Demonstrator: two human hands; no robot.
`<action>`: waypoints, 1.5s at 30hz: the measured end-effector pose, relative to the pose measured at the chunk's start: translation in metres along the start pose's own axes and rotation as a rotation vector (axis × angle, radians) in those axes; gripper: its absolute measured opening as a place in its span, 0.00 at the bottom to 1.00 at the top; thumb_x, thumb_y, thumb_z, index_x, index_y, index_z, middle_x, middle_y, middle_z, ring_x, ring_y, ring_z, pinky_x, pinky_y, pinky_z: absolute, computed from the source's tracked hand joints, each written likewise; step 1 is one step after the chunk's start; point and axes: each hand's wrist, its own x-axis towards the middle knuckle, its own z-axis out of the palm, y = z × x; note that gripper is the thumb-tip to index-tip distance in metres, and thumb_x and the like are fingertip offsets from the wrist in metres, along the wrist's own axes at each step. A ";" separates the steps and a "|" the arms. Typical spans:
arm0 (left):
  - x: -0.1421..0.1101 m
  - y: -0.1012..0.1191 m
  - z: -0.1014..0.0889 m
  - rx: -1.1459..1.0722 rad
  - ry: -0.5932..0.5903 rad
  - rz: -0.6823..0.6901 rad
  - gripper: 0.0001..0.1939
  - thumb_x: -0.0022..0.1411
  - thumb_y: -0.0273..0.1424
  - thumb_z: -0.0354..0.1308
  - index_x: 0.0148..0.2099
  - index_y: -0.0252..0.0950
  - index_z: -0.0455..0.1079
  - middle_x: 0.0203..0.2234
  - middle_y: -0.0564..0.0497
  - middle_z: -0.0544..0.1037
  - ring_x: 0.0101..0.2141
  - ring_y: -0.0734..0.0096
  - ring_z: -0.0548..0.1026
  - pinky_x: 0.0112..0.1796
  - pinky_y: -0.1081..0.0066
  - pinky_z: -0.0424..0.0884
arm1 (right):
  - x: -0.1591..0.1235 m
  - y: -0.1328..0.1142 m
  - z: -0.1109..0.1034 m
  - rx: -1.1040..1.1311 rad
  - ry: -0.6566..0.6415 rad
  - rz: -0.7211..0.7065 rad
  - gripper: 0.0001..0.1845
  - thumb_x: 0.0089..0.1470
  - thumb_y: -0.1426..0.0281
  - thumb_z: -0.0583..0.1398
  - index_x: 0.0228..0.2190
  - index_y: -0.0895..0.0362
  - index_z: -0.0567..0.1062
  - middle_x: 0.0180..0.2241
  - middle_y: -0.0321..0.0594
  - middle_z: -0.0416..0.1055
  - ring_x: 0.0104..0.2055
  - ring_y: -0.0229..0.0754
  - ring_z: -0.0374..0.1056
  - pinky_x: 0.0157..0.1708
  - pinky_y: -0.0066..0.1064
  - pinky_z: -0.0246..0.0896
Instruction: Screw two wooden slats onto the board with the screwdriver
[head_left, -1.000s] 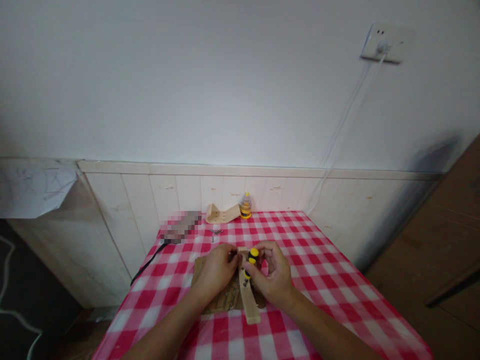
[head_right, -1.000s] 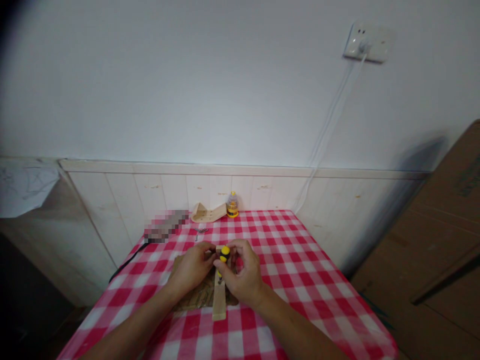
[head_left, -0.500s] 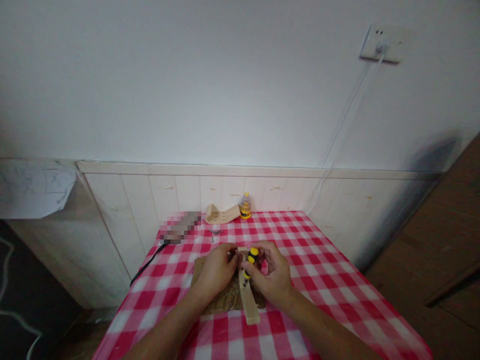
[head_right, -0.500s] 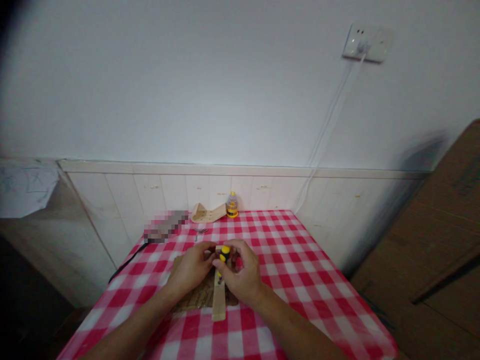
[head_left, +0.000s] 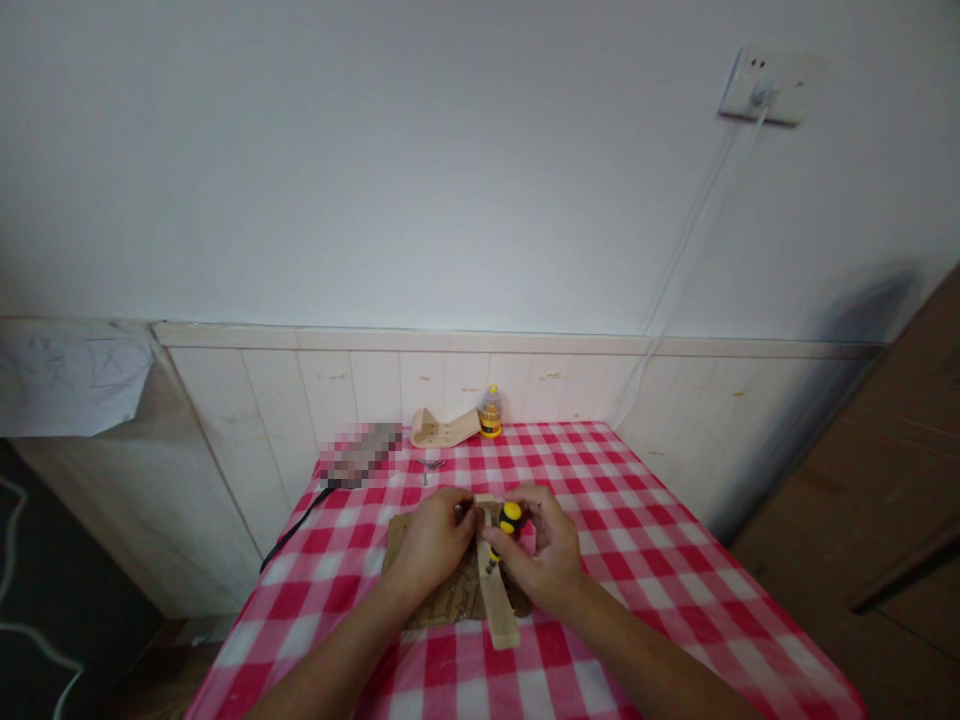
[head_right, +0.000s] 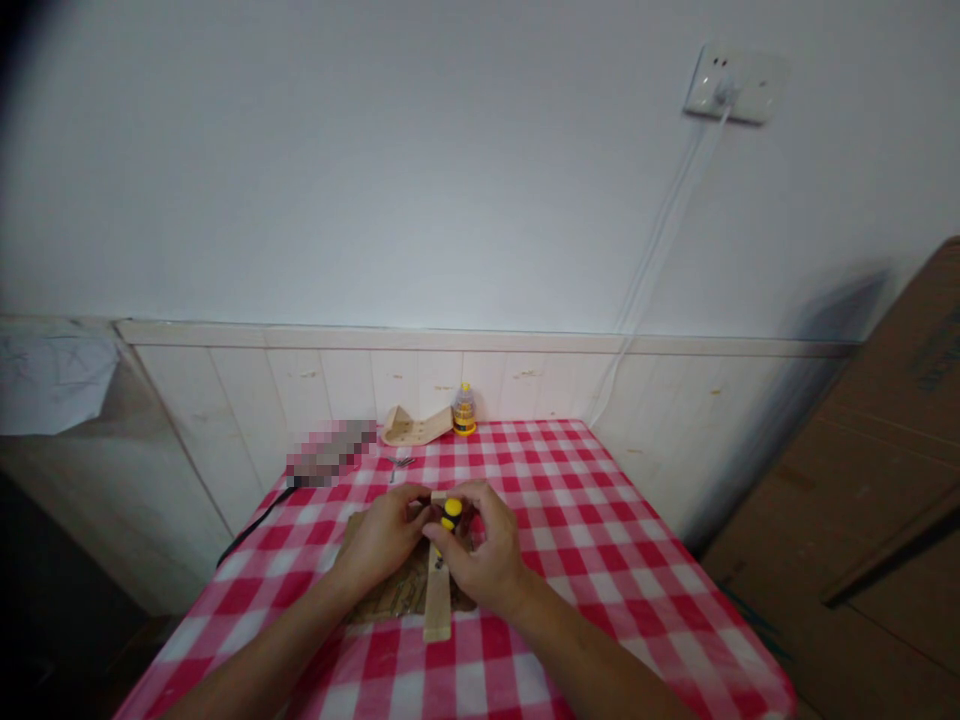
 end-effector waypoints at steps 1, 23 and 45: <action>0.001 -0.001 0.001 -0.016 0.002 0.010 0.11 0.65 0.31 0.56 0.47 0.36 0.77 0.41 0.45 0.83 0.42 0.63 0.80 0.41 0.70 0.68 | 0.000 -0.001 -0.001 0.009 -0.026 -0.022 0.13 0.52 0.72 0.65 0.41 0.52 0.72 0.33 0.39 0.74 0.31 0.41 0.71 0.30 0.31 0.69; -0.003 0.006 -0.006 0.027 -0.015 -0.048 0.10 0.64 0.31 0.57 0.45 0.39 0.78 0.42 0.45 0.83 0.43 0.60 0.79 0.41 0.68 0.67 | -0.001 -0.005 0.004 -0.073 0.080 0.068 0.15 0.49 0.66 0.71 0.38 0.53 0.76 0.27 0.34 0.75 0.25 0.39 0.69 0.26 0.29 0.68; 0.003 -0.005 0.004 0.013 0.031 0.024 0.10 0.65 0.31 0.56 0.43 0.37 0.78 0.41 0.46 0.83 0.42 0.64 0.79 0.40 0.71 0.68 | 0.000 0.002 -0.012 -0.128 -0.079 -0.128 0.21 0.56 0.74 0.61 0.52 0.53 0.72 0.37 0.43 0.76 0.35 0.45 0.74 0.36 0.36 0.72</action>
